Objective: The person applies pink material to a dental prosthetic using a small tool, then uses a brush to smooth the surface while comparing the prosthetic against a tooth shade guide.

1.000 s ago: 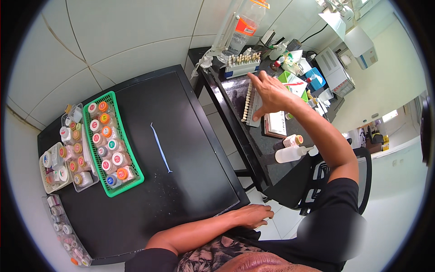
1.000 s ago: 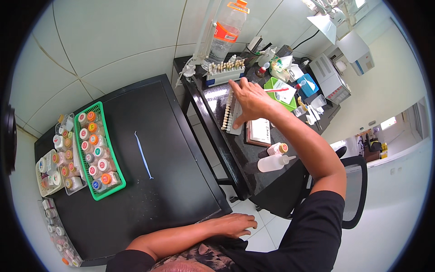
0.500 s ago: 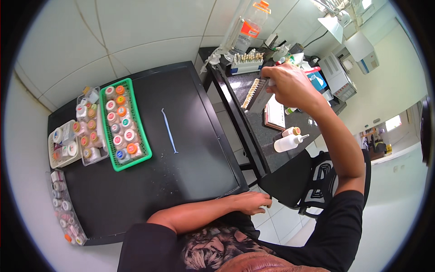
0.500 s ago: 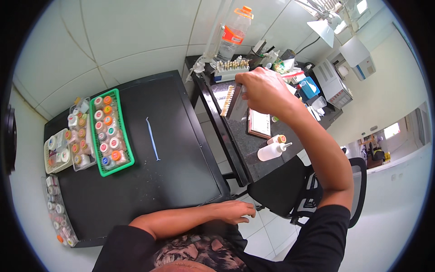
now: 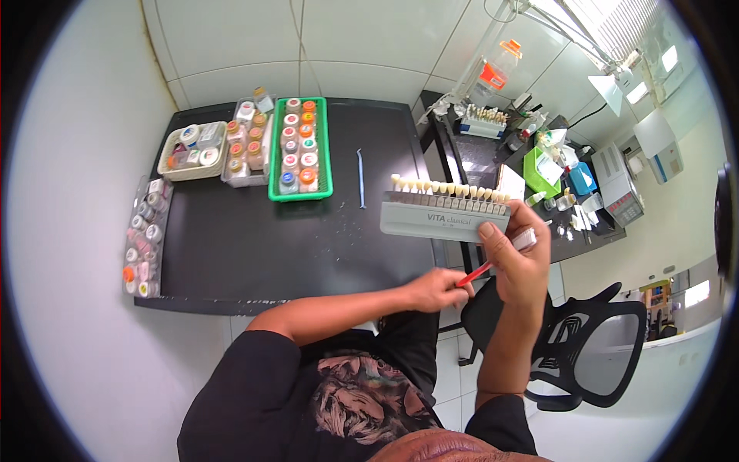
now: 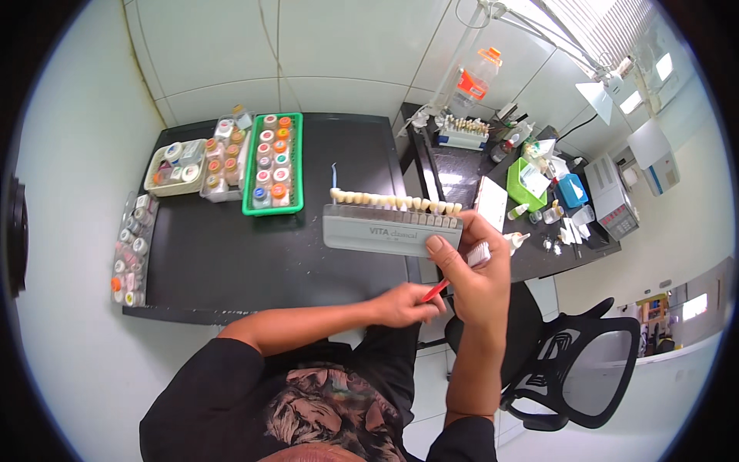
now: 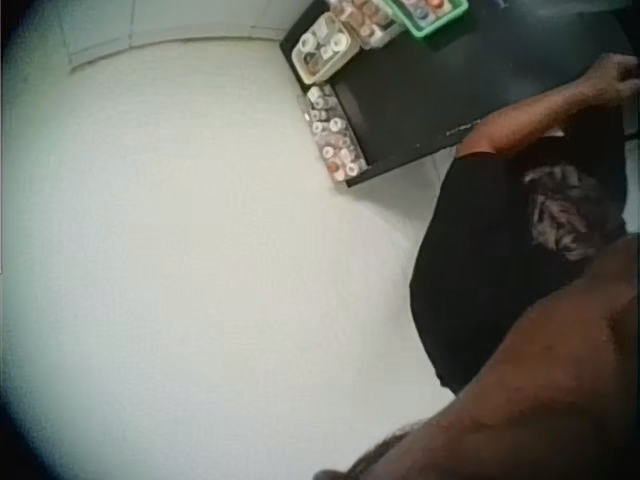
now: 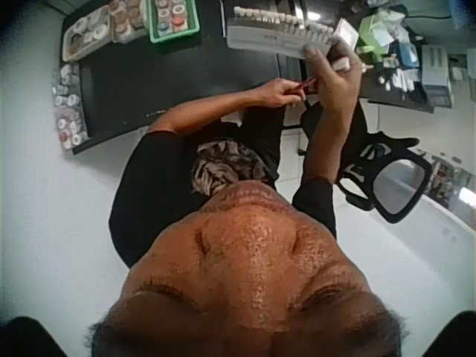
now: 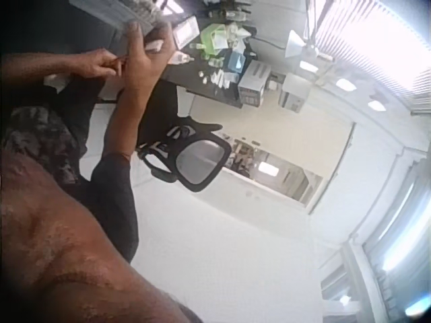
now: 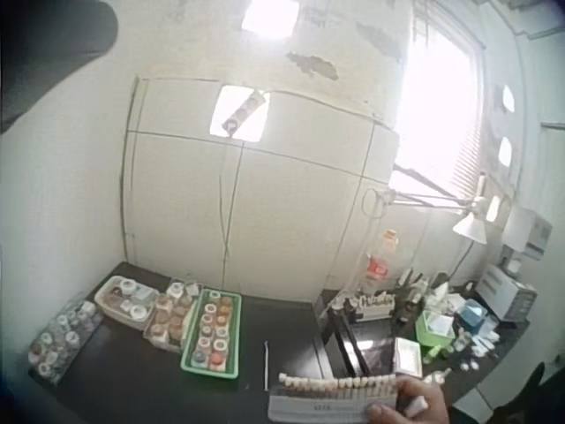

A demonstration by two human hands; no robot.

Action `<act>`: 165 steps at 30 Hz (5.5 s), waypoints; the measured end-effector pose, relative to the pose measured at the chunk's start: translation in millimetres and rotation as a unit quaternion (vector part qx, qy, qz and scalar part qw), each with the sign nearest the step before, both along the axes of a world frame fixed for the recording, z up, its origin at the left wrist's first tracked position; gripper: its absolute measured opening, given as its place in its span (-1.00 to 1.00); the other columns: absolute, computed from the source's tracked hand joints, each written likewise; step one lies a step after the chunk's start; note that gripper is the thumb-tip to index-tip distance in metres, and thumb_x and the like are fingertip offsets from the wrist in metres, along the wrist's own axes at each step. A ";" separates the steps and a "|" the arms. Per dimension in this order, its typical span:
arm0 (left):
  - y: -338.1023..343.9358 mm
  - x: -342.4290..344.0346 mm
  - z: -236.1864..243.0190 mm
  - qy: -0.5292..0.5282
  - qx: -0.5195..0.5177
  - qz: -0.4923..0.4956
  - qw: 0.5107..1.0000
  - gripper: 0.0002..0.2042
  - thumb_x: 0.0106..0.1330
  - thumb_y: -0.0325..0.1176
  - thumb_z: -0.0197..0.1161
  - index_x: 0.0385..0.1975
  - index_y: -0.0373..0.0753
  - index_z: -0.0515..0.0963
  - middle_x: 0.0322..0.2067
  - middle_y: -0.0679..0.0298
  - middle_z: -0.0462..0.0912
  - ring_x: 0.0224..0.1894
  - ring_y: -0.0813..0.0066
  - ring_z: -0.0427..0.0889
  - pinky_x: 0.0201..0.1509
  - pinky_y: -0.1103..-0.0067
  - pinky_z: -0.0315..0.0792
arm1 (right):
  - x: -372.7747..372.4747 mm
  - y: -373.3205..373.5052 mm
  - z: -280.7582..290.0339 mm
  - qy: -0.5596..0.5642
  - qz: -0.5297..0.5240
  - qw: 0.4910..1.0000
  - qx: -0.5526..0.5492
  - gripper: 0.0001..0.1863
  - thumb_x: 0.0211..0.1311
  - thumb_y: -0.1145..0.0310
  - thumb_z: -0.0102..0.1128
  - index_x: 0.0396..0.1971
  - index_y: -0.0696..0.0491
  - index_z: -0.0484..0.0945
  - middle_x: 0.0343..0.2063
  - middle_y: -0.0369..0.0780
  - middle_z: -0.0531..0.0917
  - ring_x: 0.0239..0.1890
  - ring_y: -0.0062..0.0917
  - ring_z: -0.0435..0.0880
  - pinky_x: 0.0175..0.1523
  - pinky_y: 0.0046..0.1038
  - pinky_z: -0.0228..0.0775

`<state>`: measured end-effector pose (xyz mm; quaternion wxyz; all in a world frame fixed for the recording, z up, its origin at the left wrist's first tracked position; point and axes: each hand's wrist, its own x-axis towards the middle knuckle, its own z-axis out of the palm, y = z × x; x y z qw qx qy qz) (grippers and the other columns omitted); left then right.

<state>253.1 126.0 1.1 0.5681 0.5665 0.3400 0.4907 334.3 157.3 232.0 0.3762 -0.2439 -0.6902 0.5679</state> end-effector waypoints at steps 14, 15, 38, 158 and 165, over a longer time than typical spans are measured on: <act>-229.8 -159.5 10.4 -0.040 -0.074 0.415 0.906 -0.68 0.67 -0.26 0.21 0.20 -0.36 0.56 -0.02 0.18 0.72 -0.07 0.53 0.71 0.00 0.56 0.58 | -43.9 -71.0 -200.2 0.022 0.066 0.940 -0.334 -0.80 0.44 0.60 0.39 -0.01 0.25 0.62 -0.29 -0.21 0.74 -0.50 -0.78 0.52 -0.56 -0.70 0.12; -234.7 -163.9 2.5 -0.037 -0.071 0.411 0.908 -0.69 0.66 -0.29 0.24 0.21 -0.37 0.54 -0.03 0.18 0.74 -0.10 0.55 0.73 -0.03 0.58 0.60 | -52.3 -76.4 -204.0 0.018 0.078 0.939 -0.335 -0.81 0.45 0.60 0.39 -0.02 0.25 0.63 -0.32 -0.21 0.74 -0.52 -0.79 0.51 -0.57 -0.70 0.11; -232.0 -189.5 0.5 -0.077 -0.127 0.371 0.917 -0.78 0.64 -0.39 0.23 0.10 -0.40 0.56 -0.14 0.15 0.80 -0.21 0.47 0.83 -0.12 0.58 0.68 | -182.6 -74.8 -136.0 -0.248 0.207 0.895 0.307 -0.84 0.29 0.37 0.46 -0.22 0.13 0.81 -0.32 -0.09 0.80 -0.15 -0.15 0.75 0.00 -0.19 0.57; -129.8 -262.0 18.6 0.414 0.180 0.472 0.757 -0.88 0.26 -0.52 0.45 -0.24 -0.24 0.69 0.05 0.26 0.86 0.16 0.18 0.69 0.32 0.29 0.43 | -175.4 73.0 -210.5 -0.247 -0.008 0.855 0.455 -0.73 0.65 0.14 0.13 -0.21 0.01 0.57 -0.38 -0.12 0.65 -0.29 0.01 0.69 -0.20 0.00 0.49; -132.0 -238.1 25.3 0.345 0.198 0.506 0.765 -0.91 0.26 -0.51 0.44 -0.30 -0.31 0.67 -0.32 0.25 0.70 -0.13 0.31 0.70 0.00 0.42 0.54 | -144.7 51.1 -190.8 -0.156 -0.040 0.887 0.433 -0.71 0.67 0.19 0.12 -0.28 0.05 0.54 -0.44 -0.13 0.62 -0.41 -0.04 0.66 -0.31 -0.10 0.40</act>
